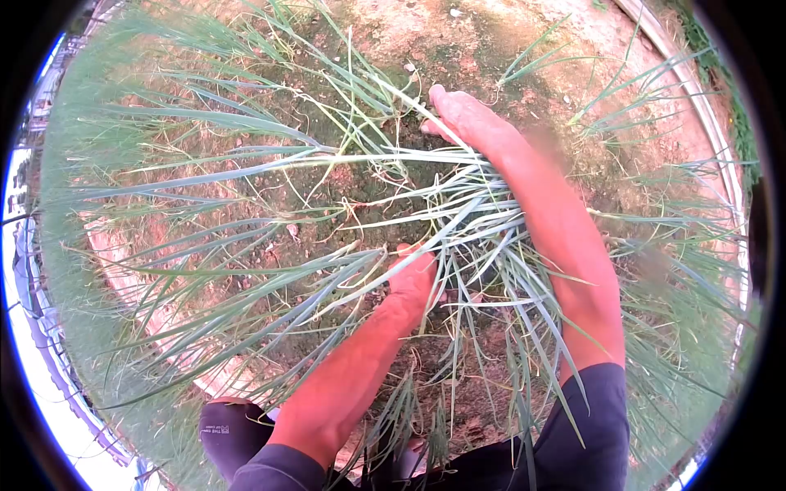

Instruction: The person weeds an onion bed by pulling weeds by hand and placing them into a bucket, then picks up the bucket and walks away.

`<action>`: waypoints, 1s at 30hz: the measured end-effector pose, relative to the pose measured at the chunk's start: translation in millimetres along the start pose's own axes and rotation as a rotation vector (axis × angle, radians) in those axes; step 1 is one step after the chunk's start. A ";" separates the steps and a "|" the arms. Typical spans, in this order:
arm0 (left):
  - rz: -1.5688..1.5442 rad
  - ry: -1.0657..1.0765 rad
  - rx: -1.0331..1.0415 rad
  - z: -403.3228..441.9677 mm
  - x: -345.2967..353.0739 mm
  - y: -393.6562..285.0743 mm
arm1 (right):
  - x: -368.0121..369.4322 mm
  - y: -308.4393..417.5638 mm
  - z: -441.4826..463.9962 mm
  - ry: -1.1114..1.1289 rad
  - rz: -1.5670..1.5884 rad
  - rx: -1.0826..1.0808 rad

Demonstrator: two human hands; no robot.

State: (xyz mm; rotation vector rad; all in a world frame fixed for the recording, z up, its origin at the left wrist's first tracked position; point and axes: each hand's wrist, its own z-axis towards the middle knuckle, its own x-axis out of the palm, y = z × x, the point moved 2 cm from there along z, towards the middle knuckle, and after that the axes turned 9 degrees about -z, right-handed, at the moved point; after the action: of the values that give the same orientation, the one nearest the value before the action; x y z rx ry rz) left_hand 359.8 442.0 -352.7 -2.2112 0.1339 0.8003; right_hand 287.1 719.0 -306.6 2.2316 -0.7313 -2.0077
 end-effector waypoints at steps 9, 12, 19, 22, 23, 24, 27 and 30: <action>0.197 0.089 -0.019 4.5 22.3 24.0 | 23.4 21.8 11.7 -0.035 -0.251 0.084; 0.274 0.207 -0.027 3.1 -3.0 -6.0 | 18.1 10.0 7.7 -0.085 -0.246 0.233; 0.287 0.083 -0.009 -7.4 -21.8 -31.1 | -29.8 -95.9 -84.7 -0.430 -0.192 0.516; 0.282 0.090 -0.101 -10.0 -24.1 -38.2 | -56.2 -120.9 -154.7 -0.676 -0.064 0.548; 0.273 0.083 -0.099 -11.0 -26.9 -38.9 | -74.9 -103.2 -178.5 -0.759 -0.023 0.423; 0.298 0.100 -0.107 -9.5 -28.3 -41.7 | -91.6 -80.2 -204.2 -0.639 0.526 0.671; 0.295 0.122 -0.077 -15.5 -34.2 -38.9 | -127.7 -4.9 -284.7 -0.741 0.761 0.795; 0.280 0.176 -0.018 -18.7 -37.0 -39.9 | -152.6 99.0 -382.5 -0.749 0.810 0.945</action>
State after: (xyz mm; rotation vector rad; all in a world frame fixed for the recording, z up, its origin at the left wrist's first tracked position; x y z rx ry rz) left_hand 353.0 451.4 -296.3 -2.3082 0.5338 0.7543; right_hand 613.5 585.3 -72.0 0.8285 -2.5229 -2.1367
